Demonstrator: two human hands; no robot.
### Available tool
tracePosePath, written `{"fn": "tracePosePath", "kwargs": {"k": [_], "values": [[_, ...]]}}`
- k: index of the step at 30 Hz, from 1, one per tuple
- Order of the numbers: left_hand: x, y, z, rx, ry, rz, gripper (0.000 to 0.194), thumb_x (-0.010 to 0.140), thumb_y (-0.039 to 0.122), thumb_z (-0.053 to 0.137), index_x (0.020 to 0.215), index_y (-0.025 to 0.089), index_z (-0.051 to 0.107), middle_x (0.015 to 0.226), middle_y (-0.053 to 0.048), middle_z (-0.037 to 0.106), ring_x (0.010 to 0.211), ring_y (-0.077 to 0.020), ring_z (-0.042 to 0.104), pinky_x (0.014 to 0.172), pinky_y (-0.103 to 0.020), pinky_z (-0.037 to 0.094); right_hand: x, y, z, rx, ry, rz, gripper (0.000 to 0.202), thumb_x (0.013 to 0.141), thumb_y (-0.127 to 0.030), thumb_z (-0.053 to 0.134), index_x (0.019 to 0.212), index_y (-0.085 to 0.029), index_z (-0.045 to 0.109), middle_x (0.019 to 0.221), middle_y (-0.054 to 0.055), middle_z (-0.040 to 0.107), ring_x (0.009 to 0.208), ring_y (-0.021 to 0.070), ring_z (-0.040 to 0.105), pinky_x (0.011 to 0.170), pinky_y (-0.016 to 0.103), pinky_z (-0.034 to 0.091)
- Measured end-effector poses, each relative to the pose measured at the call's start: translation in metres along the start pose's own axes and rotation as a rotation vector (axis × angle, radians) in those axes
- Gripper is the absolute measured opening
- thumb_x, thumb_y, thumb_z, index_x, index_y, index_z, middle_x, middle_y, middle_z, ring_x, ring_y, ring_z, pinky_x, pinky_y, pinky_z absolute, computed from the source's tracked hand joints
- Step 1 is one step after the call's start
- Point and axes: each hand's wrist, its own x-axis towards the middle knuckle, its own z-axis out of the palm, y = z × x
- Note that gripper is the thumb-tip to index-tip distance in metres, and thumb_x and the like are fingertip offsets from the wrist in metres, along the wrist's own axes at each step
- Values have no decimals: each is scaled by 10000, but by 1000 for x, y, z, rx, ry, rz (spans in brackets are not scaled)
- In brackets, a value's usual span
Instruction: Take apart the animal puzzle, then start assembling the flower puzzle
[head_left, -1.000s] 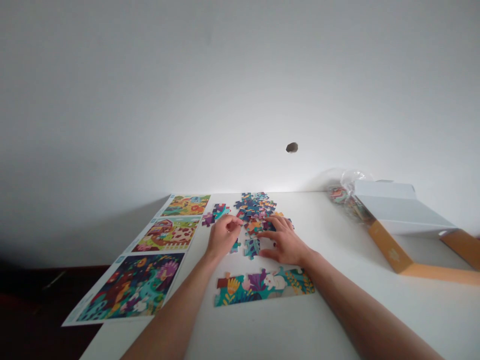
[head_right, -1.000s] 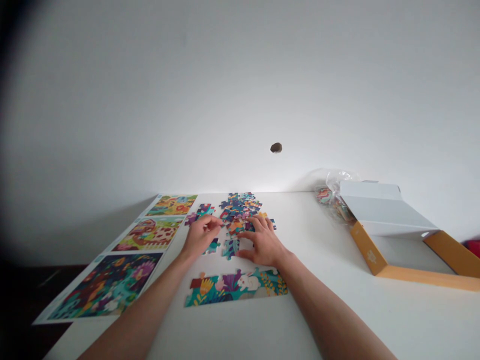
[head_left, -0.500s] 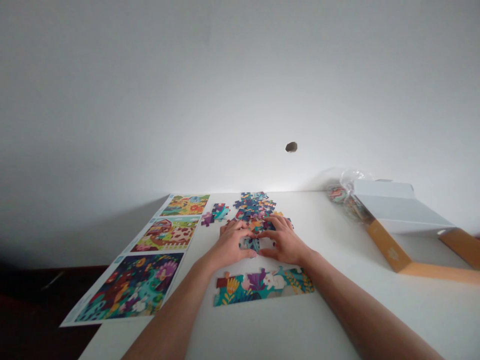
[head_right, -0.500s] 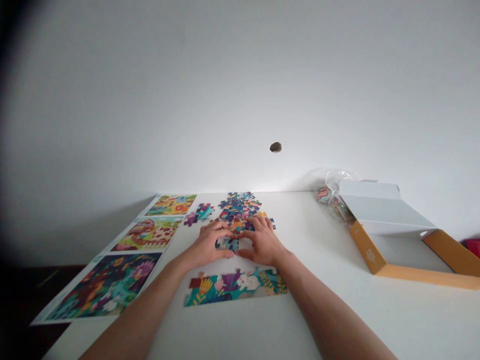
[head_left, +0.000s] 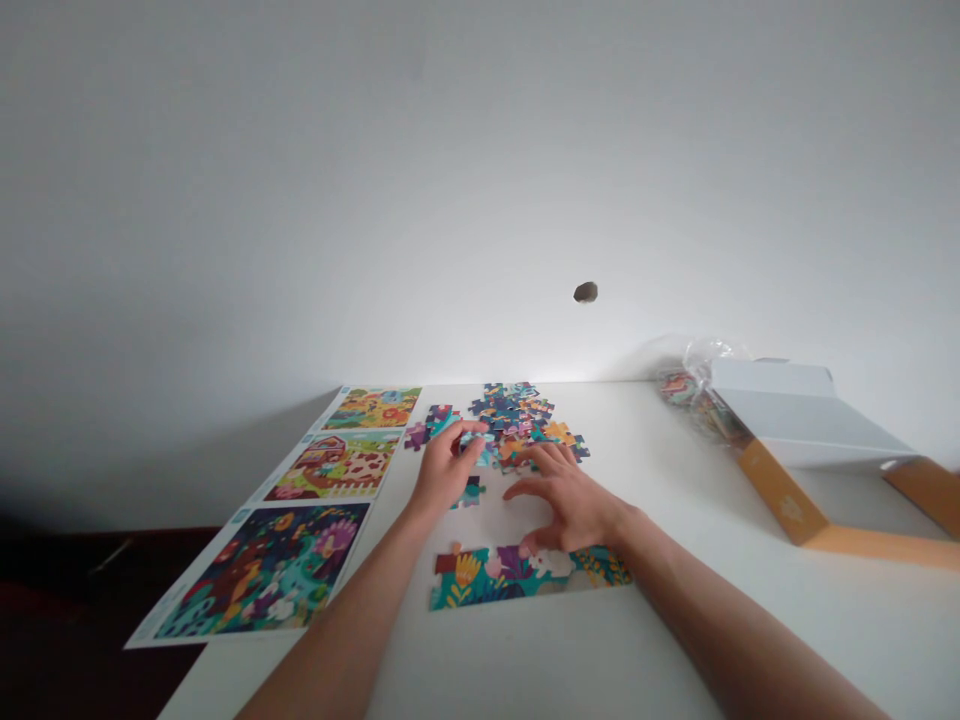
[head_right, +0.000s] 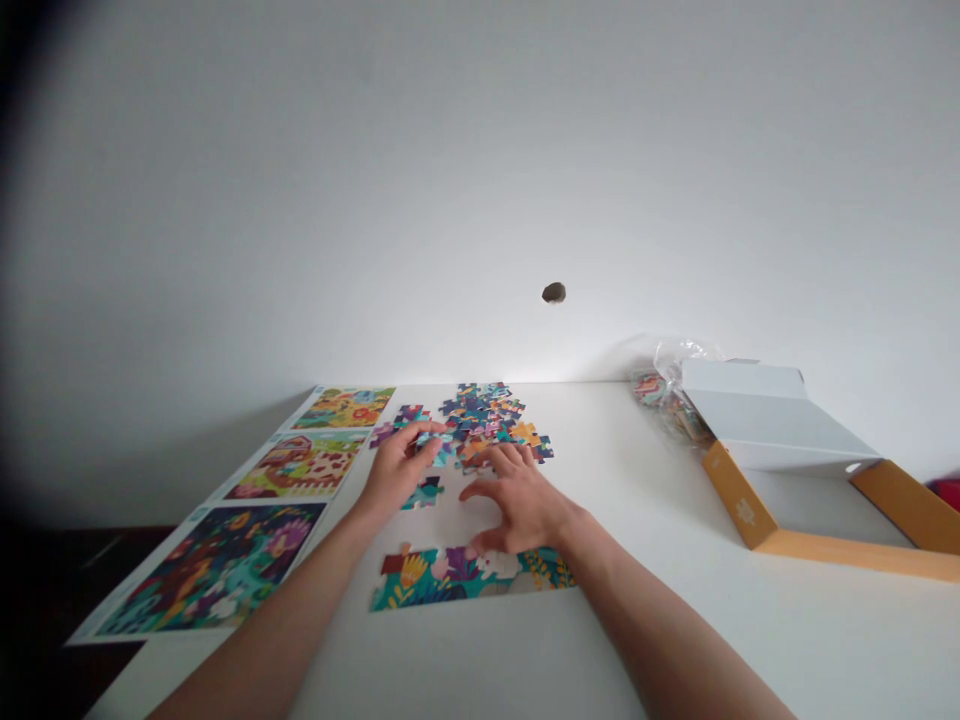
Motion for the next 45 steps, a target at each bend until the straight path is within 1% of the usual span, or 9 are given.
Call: {"fn": "tracePosePath", "kwargs": {"k": [5, 9, 12, 15, 22, 31, 36, 40, 45], "values": [[5, -4, -1, -331, 186, -181, 260, 631, 325, 786, 749, 158, 627, 714, 15, 599, 659, -115, 542, 605, -220, 405, -1, -6, -8, -16, -77, -54, 751, 587, -413, 824, 1289, -302, 581, 1436, 105, 387, 1341, 361, 286, 1104, 578, 149], [2, -1, 0, -441, 88, -301, 361, 606, 319, 816, 903, 168, 679, 701, 25, 574, 582, -85, 500, 502, -197, 344, -3, -1, -11, 3, -69, -64, 779, 588, -352, 805, 1319, -278, 547, 1426, 102, 412, 1333, 358, 307, 1111, 570, 126], [0, 1, 0, -438, -9, -331, 475, 645, 352, 793, 1080, 189, 693, 735, 18, 562, 544, -72, 469, 460, -195, 317, -3, 2, -9, 15, -36, -25, 735, 621, -449, 800, 1294, -264, 569, 1367, 112, 462, 1268, 346, 374, 1094, 555, 176], [-1, 3, 0, -433, -19, -352, 415, 638, 351, 790, 1005, 174, 711, 718, 18, 530, 553, -77, 468, 462, -195, 345, -3, 3, -6, 10, -45, -4, 711, 637, -547, 780, 1266, -268, 602, 1354, 115, 465, 1249, 351, 377, 1083, 555, 199], [-2, 7, 2, -531, 5, -357, 279, 584, 279, 815, 756, 165, 629, 666, 47, 479, 563, -70, 448, 474, -179, 365, -2, 4, -9, 10, -103, -60, 703, 584, -425, 818, 1247, -301, 618, 1397, 92, 431, 1317, 356, 315, 1110, 573, 141], [-2, 11, 1, -452, -17, -325, 270, 620, 325, 788, 749, 175, 604, 638, 50, 530, 537, -85, 474, 504, -208, 369, -2, 8, -3, 5, 6, -59, 666, 630, -572, 801, 1201, -270, 637, 1328, 106, 500, 1247, 334, 405, 1069, 518, 259], [-10, 21, 9, -245, -268, -162, 199, 664, 302, 769, 724, 166, 636, 653, 18, 604, 580, -108, 533, 567, -230, 405, 2, 14, 5, 20, 190, 30, 331, 905, -506, 569, 907, -183, 640, 893, 75, 626, 874, 213, 547, 848, 365, 389], [-15, 23, 13, -147, -387, -65, 150, 700, 286, 741, 725, 169, 650, 696, -1, 635, 633, -130, 563, 613, -243, 434, 2, 14, 7, -12, 187, 40, 306, 954, -374, 520, 712, -186, 533, 721, 26, 577, 748, 173, 518, 772, 321, 360], [-8, 8, 7, 14, -228, 18, 142, 809, 322, 618, 789, 188, 659, 754, -28, 665, 685, -172, 598, 646, -278, 459, 2, 17, 9, -42, 163, 66, 277, 931, -341, 555, 703, -184, 533, 742, 28, 579, 784, 178, 513, 758, 316, 348]]}}
